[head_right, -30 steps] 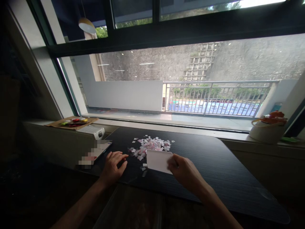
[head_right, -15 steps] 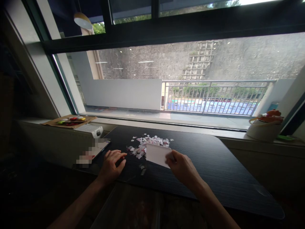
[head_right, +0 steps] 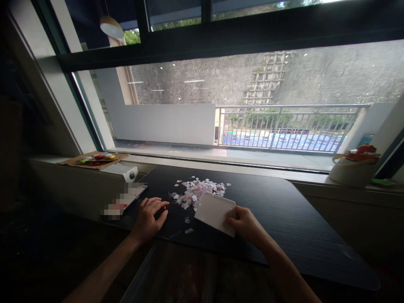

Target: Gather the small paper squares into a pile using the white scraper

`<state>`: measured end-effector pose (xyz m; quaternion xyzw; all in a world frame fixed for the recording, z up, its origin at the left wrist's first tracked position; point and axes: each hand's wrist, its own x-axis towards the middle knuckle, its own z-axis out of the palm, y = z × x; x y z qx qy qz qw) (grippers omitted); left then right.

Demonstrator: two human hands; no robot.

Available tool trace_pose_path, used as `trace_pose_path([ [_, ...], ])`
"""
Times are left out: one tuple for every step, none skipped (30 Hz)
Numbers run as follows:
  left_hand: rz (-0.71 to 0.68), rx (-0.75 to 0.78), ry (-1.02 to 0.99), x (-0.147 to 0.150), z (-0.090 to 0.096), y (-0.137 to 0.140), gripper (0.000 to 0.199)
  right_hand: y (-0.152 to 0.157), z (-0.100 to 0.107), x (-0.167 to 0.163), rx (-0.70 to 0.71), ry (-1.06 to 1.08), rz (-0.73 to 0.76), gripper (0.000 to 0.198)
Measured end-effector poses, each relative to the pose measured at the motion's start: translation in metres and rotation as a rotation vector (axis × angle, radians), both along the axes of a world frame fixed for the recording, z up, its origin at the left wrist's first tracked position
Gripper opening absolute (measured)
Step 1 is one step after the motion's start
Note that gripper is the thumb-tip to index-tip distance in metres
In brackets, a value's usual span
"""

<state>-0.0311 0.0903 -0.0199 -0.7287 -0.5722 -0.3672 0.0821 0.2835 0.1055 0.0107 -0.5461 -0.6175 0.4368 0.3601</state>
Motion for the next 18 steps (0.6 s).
trace_pose_path([
  [0.000,0.000,-0.001,0.000,0.000,0.000,0.021,-0.001,0.001,-0.002,-0.018,0.000,0.003,0.018],
  [0.000,0.000,-0.001,0.000,0.000,0.000,0.021,-0.002,0.001,-0.004,-0.033,-0.001,0.009,0.018],
  [0.000,-0.001,-0.003,0.000,0.000,0.000,0.021,-0.004,0.003,-0.006,-0.052,0.000,0.020,0.017],
  [0.000,-0.002,-0.004,0.000,0.000,0.000,0.021,-0.005,0.004,-0.008,-0.072,0.003,0.035,0.016],
  [0.000,-0.003,-0.005,0.000,0.000,0.000,0.021,-0.007,0.005,-0.010,-0.091,0.007,0.052,0.016],
  [-0.001,-0.004,-0.006,0.000,0.000,0.000,0.021,-0.009,0.006,-0.012,-0.109,0.013,0.068,0.016],
  [-0.002,-0.005,-0.006,0.000,0.000,0.000,0.020,-0.010,0.007,-0.013,-0.126,0.020,0.079,0.016],
  [-0.002,-0.005,-0.005,0.000,0.000,0.000,0.020,-0.012,0.007,-0.014,-0.144,0.028,0.084,0.017],
  [-0.003,-0.004,-0.004,0.000,0.000,0.000,0.020,-0.013,0.008,-0.015,-0.162,0.037,0.088,0.018],
  [-0.003,-0.003,-0.003,0.000,0.000,0.000,0.020,-0.014,0.008,-0.016,-0.180,0.044,0.092,0.019],
  [-0.002,-0.002,-0.002,0.000,0.000,0.000,0.020,-0.016,0.009,-0.017,-0.197,0.049,0.099,0.020],
  [-0.001,-0.001,-0.002,0.000,-0.001,0.000,0.020,-0.017,0.009,-0.018,-0.213,0.053,0.107,0.021],
  [0.001,0.001,-0.002,0.000,-0.001,0.000,0.020,-0.018,0.010,-0.019,-0.223,0.056,0.114,0.021],
  [0.002,0.002,-0.003,0.000,-0.001,0.000,0.020,-0.019,0.010,-0.020,-0.233,0.059,0.118,0.020],
  [0.003,0.003,-0.003,0.000,-0.001,0.000,0.020,-0.020,0.011,-0.021,-0.238,0.063,0.118,0.020],
  [0.003,0.004,-0.004,0.000,-0.001,0.000,0.020,-0.021,0.011,-0.023,-0.243,0.068,0.121,0.020],
  [0.003,0.005,-0.005,0.000,-0.001,0.000,0.020,-0.021,0.012,-0.024,-0.248,0.073,0.124,0.021],
  [0.002,0.005,-0.005,0.000,-0.001,0.000,0.021,-0.022,0.012,-0.026,-0.254,0.076,0.130,0.022],
])
